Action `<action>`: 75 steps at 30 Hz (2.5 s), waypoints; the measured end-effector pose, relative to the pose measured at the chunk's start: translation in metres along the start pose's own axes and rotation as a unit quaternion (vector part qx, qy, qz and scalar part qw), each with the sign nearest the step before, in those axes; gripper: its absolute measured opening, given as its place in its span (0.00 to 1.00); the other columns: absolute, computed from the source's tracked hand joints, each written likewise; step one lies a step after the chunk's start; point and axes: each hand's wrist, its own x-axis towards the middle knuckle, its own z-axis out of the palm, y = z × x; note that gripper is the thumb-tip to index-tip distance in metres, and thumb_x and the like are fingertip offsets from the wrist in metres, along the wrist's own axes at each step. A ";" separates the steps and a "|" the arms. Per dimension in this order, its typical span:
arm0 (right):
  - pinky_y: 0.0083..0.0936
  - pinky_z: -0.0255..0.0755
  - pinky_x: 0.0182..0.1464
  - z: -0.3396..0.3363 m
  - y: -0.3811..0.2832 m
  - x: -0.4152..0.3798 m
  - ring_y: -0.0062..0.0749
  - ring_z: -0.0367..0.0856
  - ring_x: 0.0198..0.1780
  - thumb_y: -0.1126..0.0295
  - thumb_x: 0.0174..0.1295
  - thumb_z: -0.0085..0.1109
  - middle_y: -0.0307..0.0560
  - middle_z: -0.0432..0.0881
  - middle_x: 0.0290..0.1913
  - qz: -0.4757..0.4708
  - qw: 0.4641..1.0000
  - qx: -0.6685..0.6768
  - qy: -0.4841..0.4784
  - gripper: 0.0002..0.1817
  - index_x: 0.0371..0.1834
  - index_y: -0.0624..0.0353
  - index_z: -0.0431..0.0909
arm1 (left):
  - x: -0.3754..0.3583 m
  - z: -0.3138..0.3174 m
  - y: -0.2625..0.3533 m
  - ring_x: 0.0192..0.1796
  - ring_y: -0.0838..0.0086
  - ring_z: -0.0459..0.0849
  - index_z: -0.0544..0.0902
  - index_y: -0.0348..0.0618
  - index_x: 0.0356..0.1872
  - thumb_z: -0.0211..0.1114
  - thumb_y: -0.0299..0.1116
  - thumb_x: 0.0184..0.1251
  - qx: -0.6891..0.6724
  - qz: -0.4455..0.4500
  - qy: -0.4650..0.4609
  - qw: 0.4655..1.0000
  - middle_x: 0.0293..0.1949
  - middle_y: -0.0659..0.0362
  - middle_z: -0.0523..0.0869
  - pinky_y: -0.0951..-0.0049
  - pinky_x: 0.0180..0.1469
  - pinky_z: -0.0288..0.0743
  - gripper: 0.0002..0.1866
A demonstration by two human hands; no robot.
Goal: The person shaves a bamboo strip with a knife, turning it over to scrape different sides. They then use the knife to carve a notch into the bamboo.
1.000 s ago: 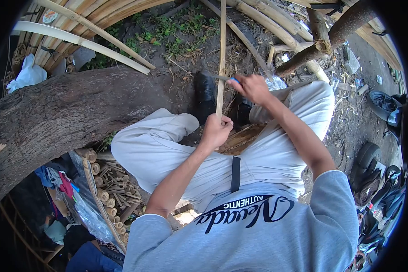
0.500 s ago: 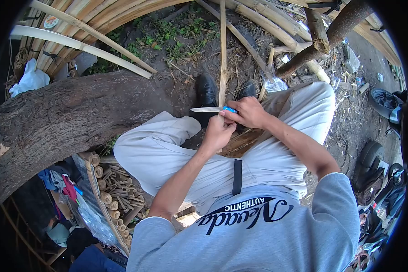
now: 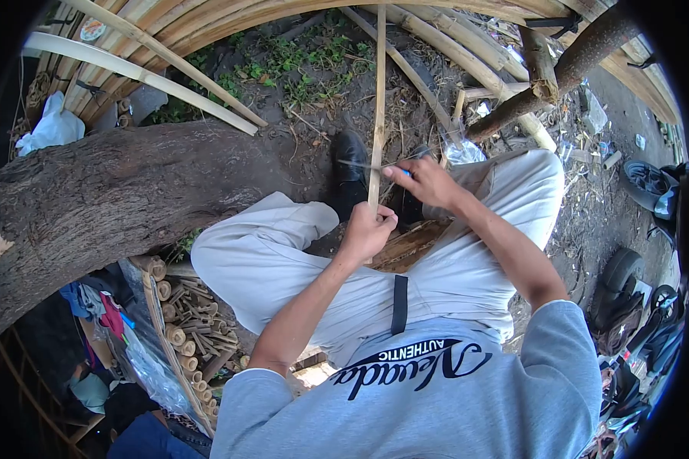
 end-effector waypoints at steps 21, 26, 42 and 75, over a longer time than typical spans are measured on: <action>0.51 0.73 0.21 -0.007 0.074 0.032 0.61 0.79 0.20 0.45 0.76 0.47 0.57 0.79 0.16 0.016 0.948 -0.251 0.194 0.26 0.32 0.57 0.77 | 0.000 0.002 -0.008 0.24 0.77 0.80 0.85 0.26 0.38 0.70 0.28 0.62 -0.014 0.024 0.007 1.000 0.22 0.56 0.84 0.70 0.28 0.73 0.11; 0.51 0.74 0.28 0.008 0.028 0.000 0.61 0.80 0.24 0.49 0.76 0.51 0.60 0.78 0.19 -0.037 0.987 -0.122 0.101 0.24 0.32 0.59 0.78 | 0.004 -0.003 -0.012 0.23 0.81 0.77 0.85 0.25 0.38 0.69 0.27 0.63 -0.025 0.011 -0.016 0.999 0.20 0.59 0.83 0.72 0.27 0.71 0.11; 0.49 0.76 0.27 0.014 0.019 0.001 0.59 0.81 0.22 0.47 0.74 0.53 0.58 0.77 0.17 -0.090 0.985 -0.130 0.074 0.24 0.31 0.57 0.79 | -0.003 -0.007 0.005 0.18 0.79 0.76 0.83 0.26 0.39 0.70 0.27 0.63 -0.119 -0.073 -0.042 0.989 0.21 0.60 0.81 0.71 0.22 0.68 0.11; 0.46 0.75 0.24 0.023 0.018 0.005 0.56 0.81 0.21 0.42 0.73 0.51 0.55 0.77 0.16 -0.136 0.974 -0.175 0.048 0.27 0.33 0.56 0.79 | 0.012 -0.007 -0.011 0.45 0.39 0.85 0.81 0.29 0.37 0.65 0.30 0.68 0.199 0.039 0.081 0.976 0.39 0.36 0.86 0.49 0.50 0.79 0.10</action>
